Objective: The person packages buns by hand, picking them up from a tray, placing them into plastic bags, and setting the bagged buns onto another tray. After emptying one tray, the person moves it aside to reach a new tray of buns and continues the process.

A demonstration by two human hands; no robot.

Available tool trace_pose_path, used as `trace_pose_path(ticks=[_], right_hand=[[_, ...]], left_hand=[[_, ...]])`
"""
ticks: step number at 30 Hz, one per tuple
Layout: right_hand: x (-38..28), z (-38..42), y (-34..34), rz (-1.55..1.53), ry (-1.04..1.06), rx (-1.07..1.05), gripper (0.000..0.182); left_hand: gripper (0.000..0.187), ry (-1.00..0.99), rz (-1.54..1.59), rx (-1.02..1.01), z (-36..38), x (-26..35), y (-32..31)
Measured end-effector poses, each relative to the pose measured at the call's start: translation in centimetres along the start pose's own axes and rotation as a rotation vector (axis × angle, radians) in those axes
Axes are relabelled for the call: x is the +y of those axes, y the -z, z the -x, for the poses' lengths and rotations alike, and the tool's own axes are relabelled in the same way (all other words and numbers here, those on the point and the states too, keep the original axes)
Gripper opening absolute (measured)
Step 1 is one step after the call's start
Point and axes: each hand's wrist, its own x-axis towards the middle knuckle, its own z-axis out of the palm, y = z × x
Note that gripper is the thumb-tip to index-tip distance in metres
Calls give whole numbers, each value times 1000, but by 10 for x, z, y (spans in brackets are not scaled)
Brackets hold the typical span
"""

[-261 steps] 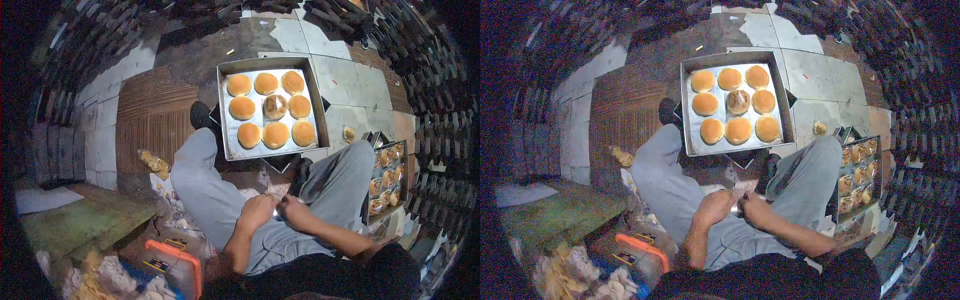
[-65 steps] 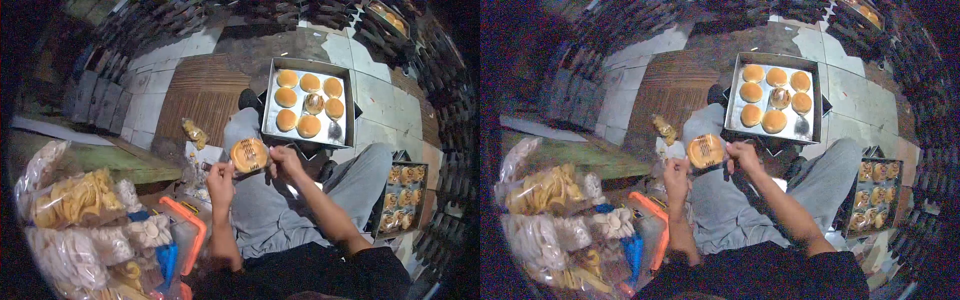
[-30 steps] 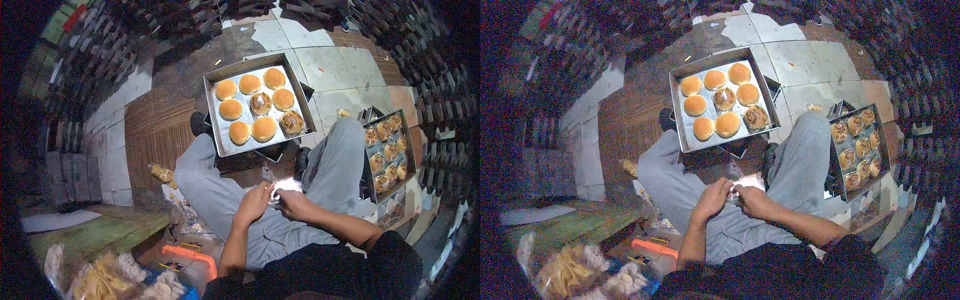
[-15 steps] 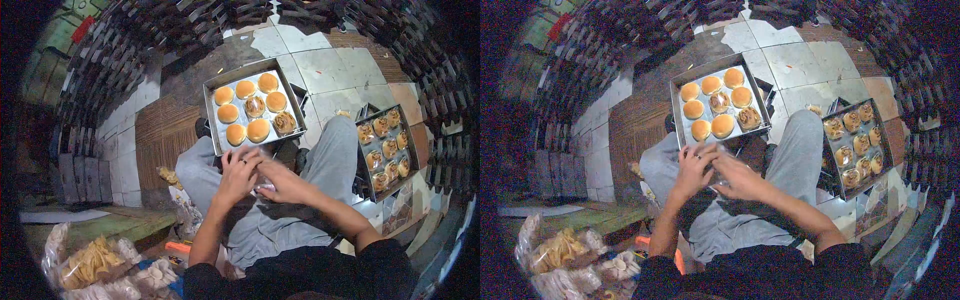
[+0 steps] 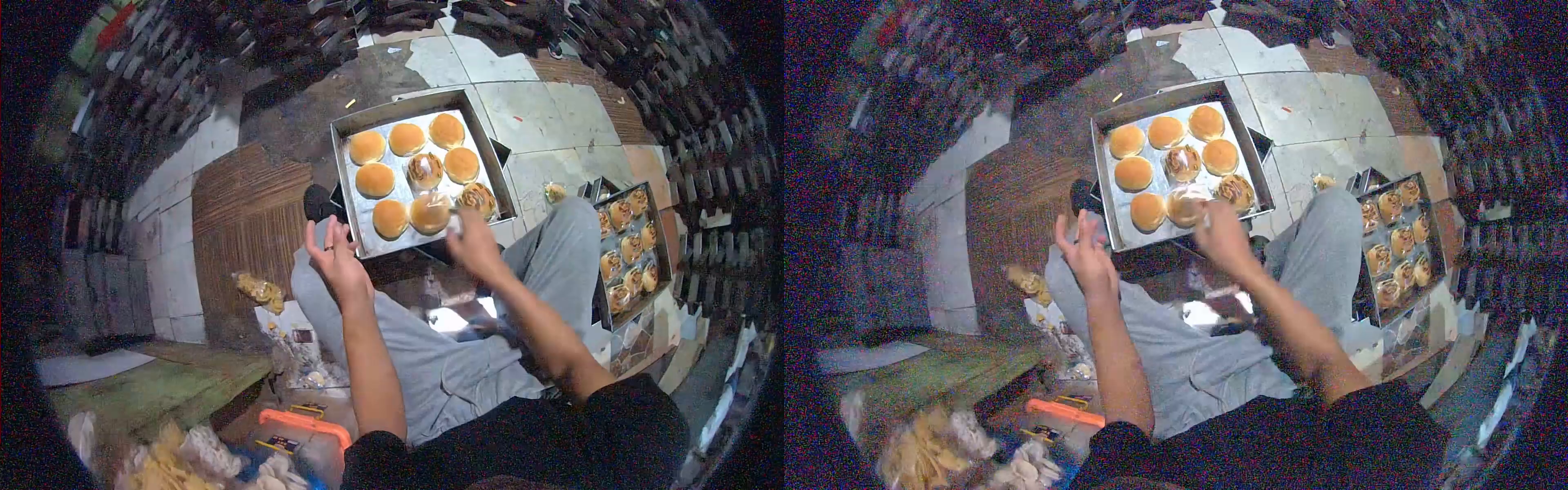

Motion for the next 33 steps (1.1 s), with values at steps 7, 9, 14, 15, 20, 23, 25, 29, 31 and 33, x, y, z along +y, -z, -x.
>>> trace_pose_path(ticks=[7, 9, 14, 15, 20, 23, 25, 29, 31, 33], right_hand=[[-38, -9, -20, -263, 192, -306, 45], [-70, 7, -30, -401, 533, -308, 49], [-85, 3, -16, -376, 81, -282, 38], [-70, -6, -18, -235, -254, -213, 32], [97, -81, -102, 419, -20, 131, 41], [83, -105, -98, 325, -194, 65, 42], [94, -113, -99, -428, -793, -108, 33], [94, -64, -69, -483, -480, 133, 31], [92, -43, -33, -1349, -608, 298, 39], [68, -16, 28, -1584, -537, 207, 52]], left_hand=[[79, 352, -146, -152, 10, 10, -11], [66, 347, -78, -144, 1, -15, -4], [55, 174, 224, 52, -16, 20, 9], [47, 98, 286, 177, -17, 26, 14], [49, 214, 476, -98, -11, 25, 22], [49, 220, 467, -199, -10, 12, 20], [48, 212, 524, -216, -9, 8, 16], [49, 223, 510, -233, -7, -6, 17], [49, 234, 618, -342, -8, -14, 20], [47, 224, 579, -335, 1, -12, 16]])
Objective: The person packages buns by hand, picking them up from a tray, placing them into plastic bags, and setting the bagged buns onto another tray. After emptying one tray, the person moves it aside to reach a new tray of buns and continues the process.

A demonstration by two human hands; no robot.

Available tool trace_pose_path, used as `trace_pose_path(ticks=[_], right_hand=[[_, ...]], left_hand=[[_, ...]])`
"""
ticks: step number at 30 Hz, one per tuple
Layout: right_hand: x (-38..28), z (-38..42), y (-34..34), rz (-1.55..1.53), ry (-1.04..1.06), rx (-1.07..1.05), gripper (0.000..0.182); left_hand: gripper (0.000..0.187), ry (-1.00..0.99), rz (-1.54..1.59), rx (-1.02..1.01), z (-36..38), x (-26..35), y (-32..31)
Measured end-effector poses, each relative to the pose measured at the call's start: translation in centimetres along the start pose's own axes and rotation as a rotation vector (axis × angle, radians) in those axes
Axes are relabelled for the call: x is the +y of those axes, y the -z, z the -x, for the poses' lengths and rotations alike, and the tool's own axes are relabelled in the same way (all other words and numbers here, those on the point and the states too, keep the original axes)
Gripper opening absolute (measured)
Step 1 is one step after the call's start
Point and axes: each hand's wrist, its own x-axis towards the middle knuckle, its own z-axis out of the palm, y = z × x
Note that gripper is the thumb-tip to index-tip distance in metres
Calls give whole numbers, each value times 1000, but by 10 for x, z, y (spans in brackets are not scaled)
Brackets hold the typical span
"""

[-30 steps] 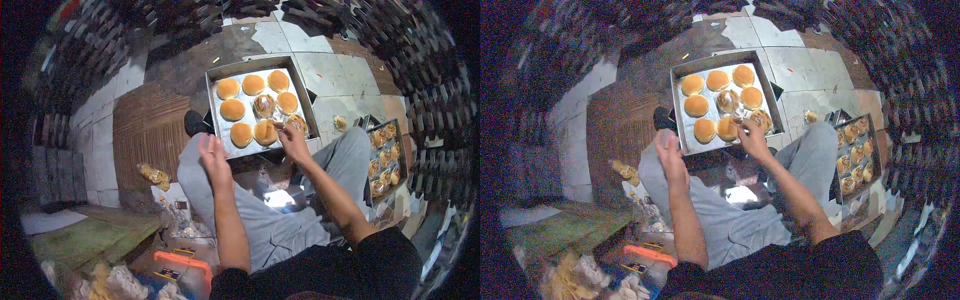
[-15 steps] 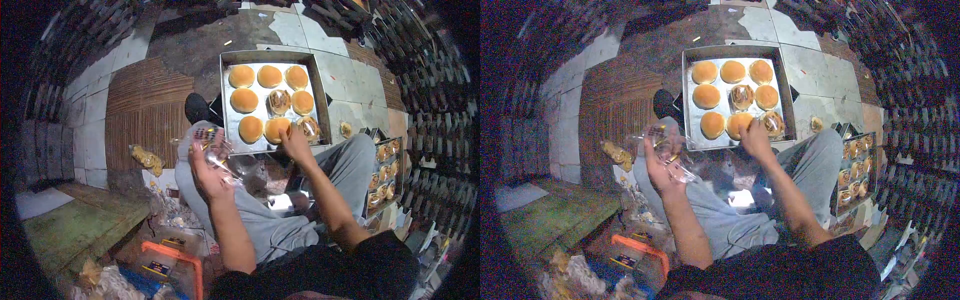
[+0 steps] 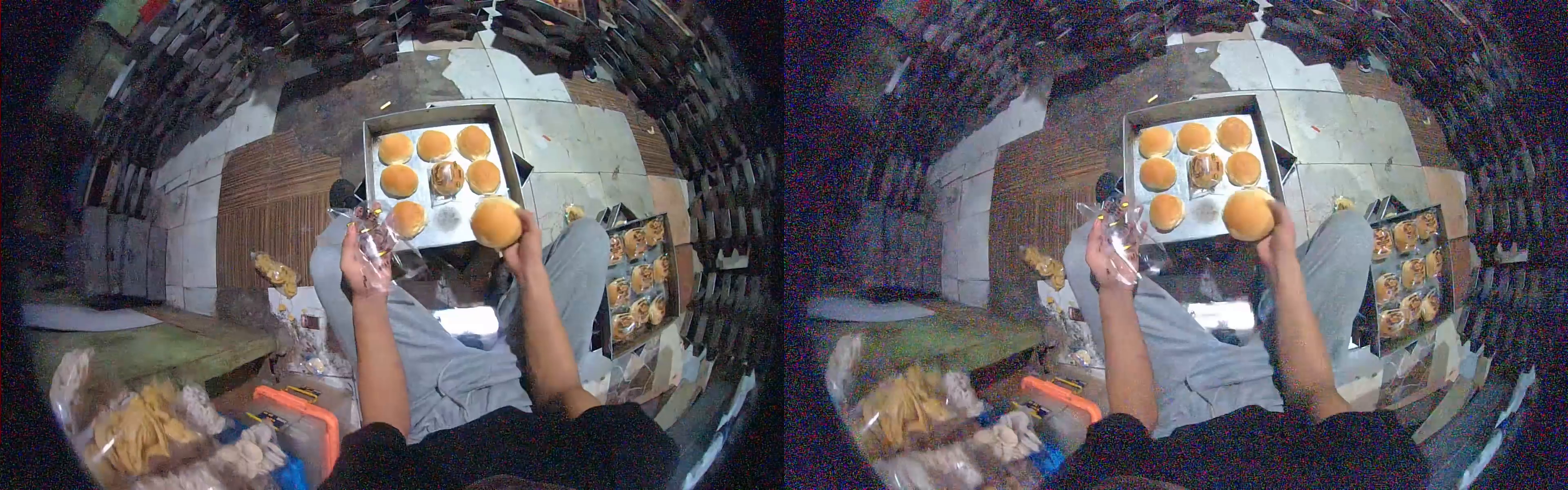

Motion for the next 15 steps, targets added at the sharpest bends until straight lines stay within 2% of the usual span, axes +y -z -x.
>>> trace_pose_path(ticks=[2, 3, 5, 6, 8, 10, 11, 12, 14, 15], right_hand=[[-36, 44, -11, -45, -87, -281, 63], [-41, 62, -11, -51, -95, -290, 63], [-44, 97, -10, -4, -408, -573, 74], [-36, 116, -30, -24, -395, -597, 82], [-29, 130, -54, 144, -382, -739, 80], [-30, 142, -92, 862, -95, -807, 69], [-15, 149, -100, 1079, 387, -782, 58], [-7, 154, -105, 1118, 790, -823, 55], [10, 157, -98, 1211, 1014, -941, 48], [10, 157, -95, 1287, 1027, -984, 43]], left_hand=[[46, 36, -32, 150, 9, 3, -15], [44, 34, -39, 112, 7, 2, -2], [43, 5, -99, 167, 17, 5, -20], [43, -11, -150, 217, 22, 7, -32], [43, -49, -141, 252, 26, 10, -46], [41, 7, -105, 229, 31, 18, -51], [37, 1, -104, 245, 34, 21, -61], [37, -9, -103, 251, 35, 23, -59], [40, 38, -184, 213, 30, 26, -53], [48, 90, -92, 89, 30, 27, -48]])
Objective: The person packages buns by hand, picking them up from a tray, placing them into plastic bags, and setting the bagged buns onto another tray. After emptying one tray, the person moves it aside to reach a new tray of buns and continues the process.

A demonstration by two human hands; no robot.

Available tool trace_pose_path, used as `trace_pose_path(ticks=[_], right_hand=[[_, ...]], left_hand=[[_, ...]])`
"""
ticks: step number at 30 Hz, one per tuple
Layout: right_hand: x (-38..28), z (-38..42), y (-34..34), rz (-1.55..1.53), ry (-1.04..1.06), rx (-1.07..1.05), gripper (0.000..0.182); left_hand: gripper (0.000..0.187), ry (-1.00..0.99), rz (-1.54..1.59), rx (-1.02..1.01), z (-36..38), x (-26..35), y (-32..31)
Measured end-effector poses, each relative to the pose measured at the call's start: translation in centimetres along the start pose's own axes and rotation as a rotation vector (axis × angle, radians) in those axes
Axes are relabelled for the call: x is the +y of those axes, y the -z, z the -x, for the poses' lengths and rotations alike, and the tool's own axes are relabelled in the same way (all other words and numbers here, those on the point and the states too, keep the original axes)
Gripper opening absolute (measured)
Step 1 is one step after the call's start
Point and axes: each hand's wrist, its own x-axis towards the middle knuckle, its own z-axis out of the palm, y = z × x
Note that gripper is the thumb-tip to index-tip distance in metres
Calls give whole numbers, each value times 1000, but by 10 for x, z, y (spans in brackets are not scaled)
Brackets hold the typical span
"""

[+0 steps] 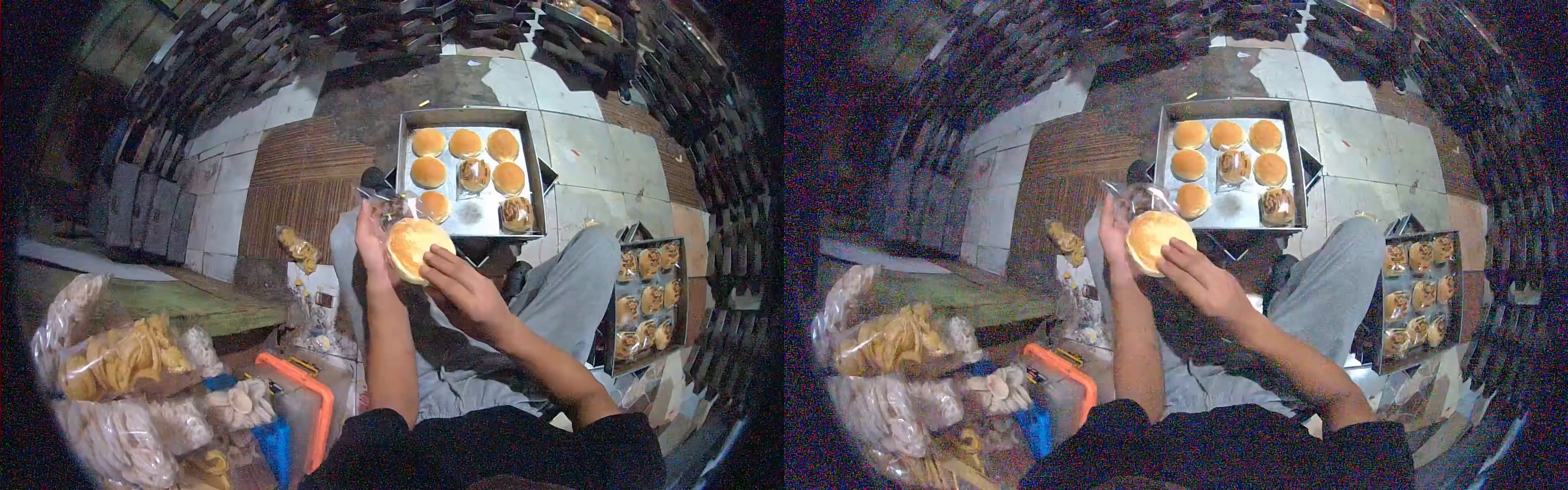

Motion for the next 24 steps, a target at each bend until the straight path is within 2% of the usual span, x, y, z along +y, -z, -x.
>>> trace_pose_path(ticks=[1, 3, 4, 5, 7, 9, 11, 12, 13, 15, 16, 19, 20, 21, 23, 24], right_hand=[[4, 0, -3, 3, -5, -5, 43], [11, -10, -2, -40, -156, 94, 49], [20, -8, -6, -88, -200, 96, 55], [20, -8, -9, -77, -208, 89, 55], [18, -10, -17, -72, -203, 46, 41], [28, -12, -31, -82, -204, 17, 42], [36, -22, -37, 4, -292, -42, 55], [35, -29, -40, 49, -319, -46, 42], [34, -30, -41, 51, -325, -60, 42], [29, -35, -38, -79, -408, -218, 28], [19, -42, -34, -245, -567, -191, 19], [17, -34, -30, -389, -672, -282, 18], [9, -35, -14, -672, -626, -346, 19], [14, -28, 2, -946, -517, -676, 19], [11, -21, 20, -1222, -391, -915, 18], [12, -21, 21, -964, -464, -695, 15]], left_hand=[[48, 5, 5, 2, 2, -10, 4], [50, -65, 56, 160, 18, -41, -28], [49, -138, 3, 126, 18, -52, -30], [49, -127, 13, 126, 14, -55, -22], [45, -189, 136, 173, 1, -60, -1], [47, -128, 157, 211, 7, -69, 3], [54, -239, -171, 239, -1, -96, 9], [56, -229, -256, 224, 1, -93, 10], [56, -222, -246, 234, 0, -83, 16], [52, 26, 181, 163, -4, -59, 24], [48, 4, 187, 173, -6, -58, 26], [48, -57, 95, 136, -22, -92, 51], [48, -96, 193, 87, -9, -73, 21], [51, -169, 131, 156, -3, -61, 8], [55, -50, 218, 102, -4, -37, 25], [58, -83, 271, 128, 0, -32, 20]])
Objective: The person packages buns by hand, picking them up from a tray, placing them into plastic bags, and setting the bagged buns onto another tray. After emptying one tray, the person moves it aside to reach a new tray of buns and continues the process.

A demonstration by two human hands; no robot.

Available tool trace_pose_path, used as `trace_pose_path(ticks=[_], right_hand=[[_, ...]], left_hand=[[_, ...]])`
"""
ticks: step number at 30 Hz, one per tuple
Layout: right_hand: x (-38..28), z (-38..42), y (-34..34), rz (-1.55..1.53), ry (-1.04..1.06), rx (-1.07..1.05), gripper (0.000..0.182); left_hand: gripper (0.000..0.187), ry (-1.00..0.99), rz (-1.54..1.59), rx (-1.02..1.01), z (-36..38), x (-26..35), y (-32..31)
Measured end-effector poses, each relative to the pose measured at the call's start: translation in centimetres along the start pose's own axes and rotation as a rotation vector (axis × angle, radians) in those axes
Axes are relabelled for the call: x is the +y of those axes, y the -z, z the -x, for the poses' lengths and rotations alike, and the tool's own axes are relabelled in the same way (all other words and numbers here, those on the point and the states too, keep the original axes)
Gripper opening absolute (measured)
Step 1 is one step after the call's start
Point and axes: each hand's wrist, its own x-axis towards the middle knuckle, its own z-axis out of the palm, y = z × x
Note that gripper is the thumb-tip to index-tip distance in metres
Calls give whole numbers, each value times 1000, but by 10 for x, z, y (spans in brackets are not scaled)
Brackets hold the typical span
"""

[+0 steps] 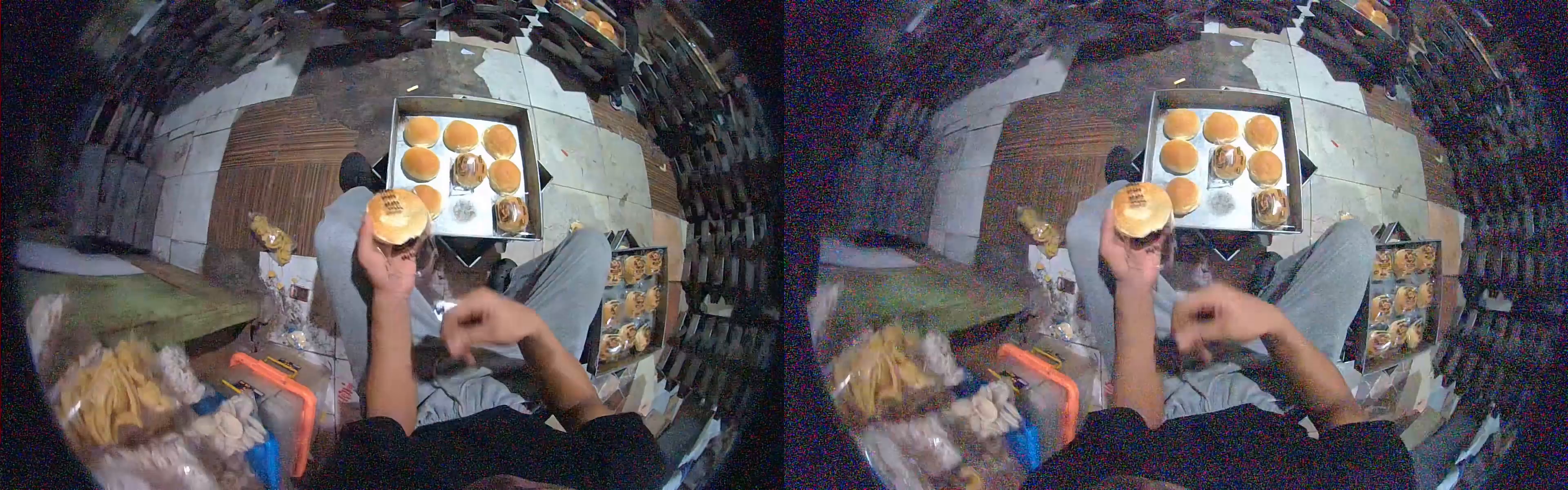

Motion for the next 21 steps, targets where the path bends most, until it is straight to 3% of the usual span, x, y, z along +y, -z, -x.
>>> trace_pose_path(ticks=[1, 2, 3, 4, 5, 7, 8, 9, 11, 13, 16, 18, 20, 21], right_hand=[[1, -1, 0, 180, -8, 286, 12], [2, -11, -7, 48, -30, 553, 13], [1, -18, -12, 9, -47, 635, 16], [14, -27, -25, 256, 63, 674, 17], [27, -34, -38, 504, 176, 707, 19], [2, -19, -50, 536, 219, 664, 18], [-10, -4, -44, 349, 203, 200, 17], [-15, 8, -39, 157, 176, -258, 16], [-7, 11, -31, 23, 162, -268, 16], [-3, -5, -31, 574, 324, 834, 19], [0, -21, -26, 457, 449, 744, 14], [17, -31, -24, 292, 403, 757, 12], [24, -40, -19, 114, 345, 763, 11], [23, -45, -18, 118, 344, 758, 11]], left_hand=[[58, -15, -7, -1, 11, -1, -5], [56, -54, -28, -58, 25, -2, -16], [54, -90, -53, -120, 34, -4, -22], [53, -62, -151, -161, 31, -11, -15], [51, -136, -182, -46, 31, -20, -16], [51, -312, -208, -105, 26, -18, 9], [52, -253, -140, -49, 32, 6, -13], [54, -149, -58, -144, 38, 28, -13], [59, -123, -10, -187, 47, 46, -16], [58, -109, -102, -183, 80, 44, -33], [60, -72, -378, -116, 127, 31, -18], [61, -9, -531, -119, 141, 50, -7], [64, 497, -1450, 262, 151, 87, -17], [64, 494, -1444, 263, 148, 94, -13]])
